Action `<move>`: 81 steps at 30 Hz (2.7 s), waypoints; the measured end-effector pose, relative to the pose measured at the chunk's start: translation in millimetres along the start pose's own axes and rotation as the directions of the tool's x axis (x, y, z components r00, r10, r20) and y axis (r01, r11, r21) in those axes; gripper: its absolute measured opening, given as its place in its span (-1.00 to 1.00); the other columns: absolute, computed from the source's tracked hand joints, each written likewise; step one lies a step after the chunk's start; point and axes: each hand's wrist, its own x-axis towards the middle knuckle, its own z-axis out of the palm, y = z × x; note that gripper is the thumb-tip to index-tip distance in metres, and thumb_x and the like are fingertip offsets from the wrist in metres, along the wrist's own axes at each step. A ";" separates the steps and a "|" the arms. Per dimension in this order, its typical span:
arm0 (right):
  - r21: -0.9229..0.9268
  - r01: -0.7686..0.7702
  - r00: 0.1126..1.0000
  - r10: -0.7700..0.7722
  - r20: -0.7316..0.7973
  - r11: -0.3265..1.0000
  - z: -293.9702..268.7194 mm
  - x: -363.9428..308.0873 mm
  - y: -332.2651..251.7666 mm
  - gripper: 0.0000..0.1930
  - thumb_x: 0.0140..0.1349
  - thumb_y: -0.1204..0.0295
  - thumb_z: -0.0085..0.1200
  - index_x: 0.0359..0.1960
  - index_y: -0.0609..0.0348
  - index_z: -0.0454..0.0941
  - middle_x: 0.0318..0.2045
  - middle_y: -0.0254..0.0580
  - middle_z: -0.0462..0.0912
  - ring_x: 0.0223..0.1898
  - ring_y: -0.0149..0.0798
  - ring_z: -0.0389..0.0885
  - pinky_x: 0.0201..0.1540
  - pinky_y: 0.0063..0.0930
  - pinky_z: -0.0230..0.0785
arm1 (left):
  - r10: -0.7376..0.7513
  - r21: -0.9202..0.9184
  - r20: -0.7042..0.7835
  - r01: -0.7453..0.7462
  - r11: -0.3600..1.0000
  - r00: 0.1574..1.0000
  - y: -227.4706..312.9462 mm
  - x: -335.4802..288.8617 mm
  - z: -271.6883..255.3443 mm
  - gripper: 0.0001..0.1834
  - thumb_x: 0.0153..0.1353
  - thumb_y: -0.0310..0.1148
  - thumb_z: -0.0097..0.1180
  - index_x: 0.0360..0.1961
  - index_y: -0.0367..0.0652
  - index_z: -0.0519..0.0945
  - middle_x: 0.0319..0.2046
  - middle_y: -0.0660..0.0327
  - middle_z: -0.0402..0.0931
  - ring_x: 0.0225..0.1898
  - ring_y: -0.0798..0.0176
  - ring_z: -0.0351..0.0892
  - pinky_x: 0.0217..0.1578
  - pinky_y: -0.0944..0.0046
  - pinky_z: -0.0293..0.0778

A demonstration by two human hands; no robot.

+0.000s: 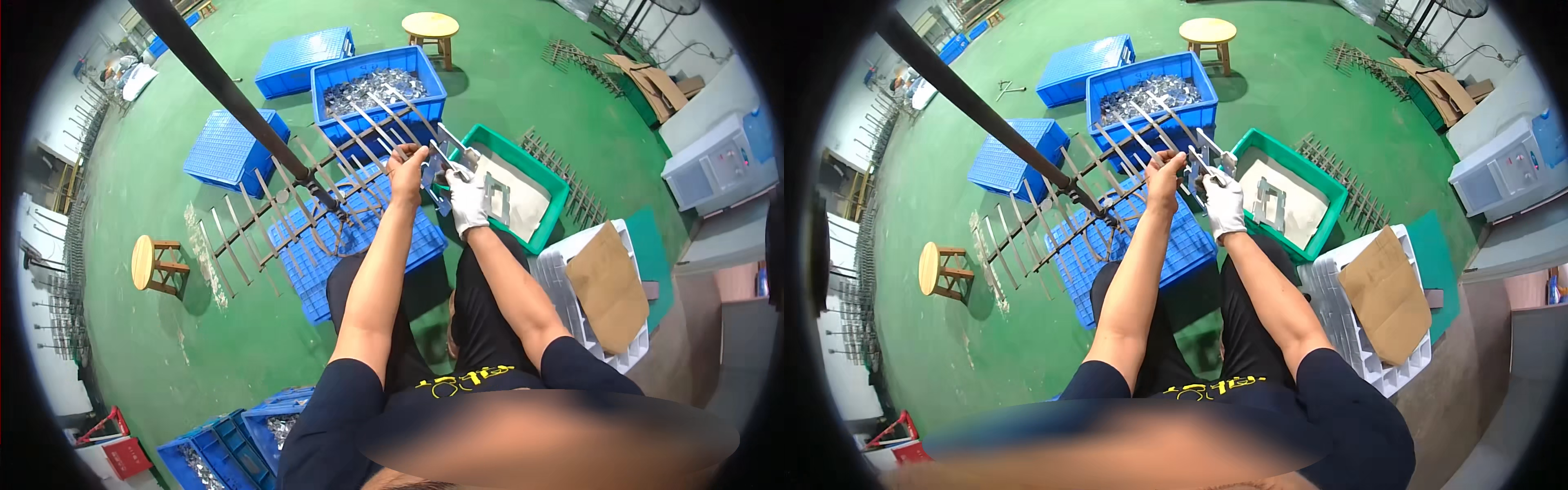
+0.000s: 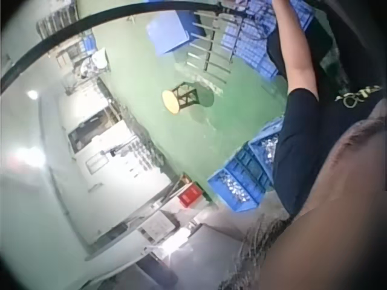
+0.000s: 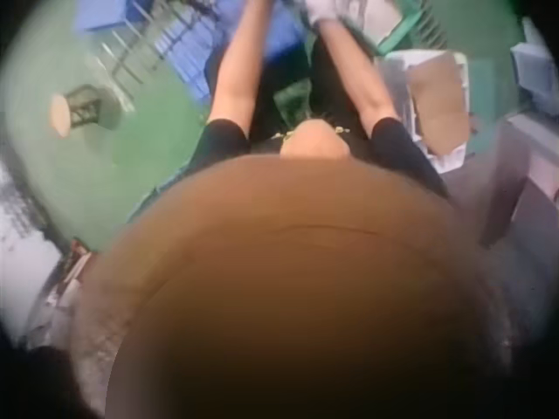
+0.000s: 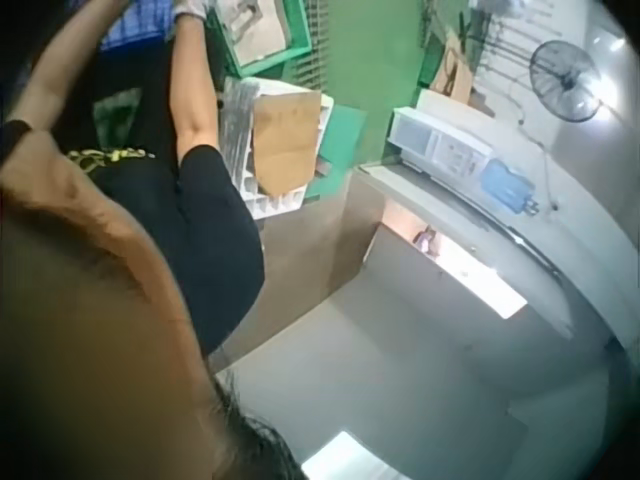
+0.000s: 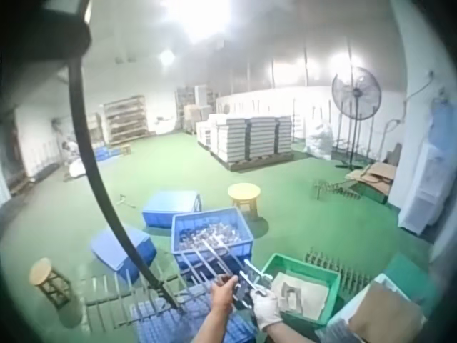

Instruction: Attaching small metal components onto a wire rack for processing.

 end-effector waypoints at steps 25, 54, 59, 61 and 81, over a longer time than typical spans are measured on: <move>0.096 0.051 0.998 -0.047 -0.043 0.994 17.3 1.4 -20.5 -0.81 0.12 0.55 -0.01 -0.23 0.28 0.57 -0.48 -0.32 0.58 -0.49 -0.48 0.44 -0.40 -0.70 0.29 | 0.049 -0.096 0.038 -0.045 0.994 0.998 6.6 -1.1 4.6 -0.87 -0.02 -0.47 0.09 -0.39 -0.21 0.45 -0.47 0.26 0.39 -0.41 0.36 0.32 -0.28 0.41 0.29; -0.181 0.121 0.984 -0.094 0.153 0.976 8.3 23.4 -18.0 -0.65 0.04 0.51 -0.01 -0.07 0.26 0.49 -0.24 -0.15 0.59 -0.25 -0.29 0.53 -0.20 -0.58 0.38 | 0.149 -0.071 0.069 -0.144 0.987 0.986 -12.3 16.6 12.7 -0.88 0.02 -0.43 0.10 -0.37 -0.12 0.47 -0.47 0.29 0.45 -0.43 0.40 0.40 -0.42 0.39 0.32; -0.189 0.168 0.949 -0.106 0.298 0.967 -0.8 35.3 -20.6 -0.58 0.02 0.50 -0.04 -0.01 0.27 0.44 -0.13 -0.08 0.55 -0.13 -0.23 0.51 -0.11 -0.55 0.37 | 0.071 -0.124 0.068 -0.062 0.990 0.995 -5.2 13.1 19.0 -0.86 0.02 -0.46 0.10 -0.37 -0.19 0.45 -0.46 0.25 0.42 -0.42 0.39 0.36 -0.34 0.43 0.30; -0.172 0.175 0.936 -0.110 0.333 0.969 -3.4 38.6 -21.0 -0.57 0.02 0.50 -0.04 0.01 0.27 0.43 -0.11 -0.07 0.54 -0.10 -0.22 0.51 -0.09 -0.55 0.36 | 0.041 -0.139 0.068 -0.031 0.990 0.997 -1.7 13.1 21.0 -0.86 0.02 -0.46 0.09 -0.36 -0.21 0.45 -0.45 0.24 0.41 -0.42 0.39 0.35 -0.31 0.44 0.29; -0.524 0.104 0.983 -0.007 0.184 0.846 -42.5 -10.5 -69.1 -0.69 0.07 0.45 0.03 -0.11 0.23 0.52 -0.35 -0.24 0.62 -0.40 -0.39 0.51 -0.31 -0.66 0.36 | -0.061 -0.227 0.120 0.087 0.970 0.991 10.1 -1.1 22.0 -0.84 0.04 -0.36 0.14 -0.34 -0.10 0.48 -0.48 0.30 0.46 -0.43 0.48 0.39 -0.38 0.51 0.23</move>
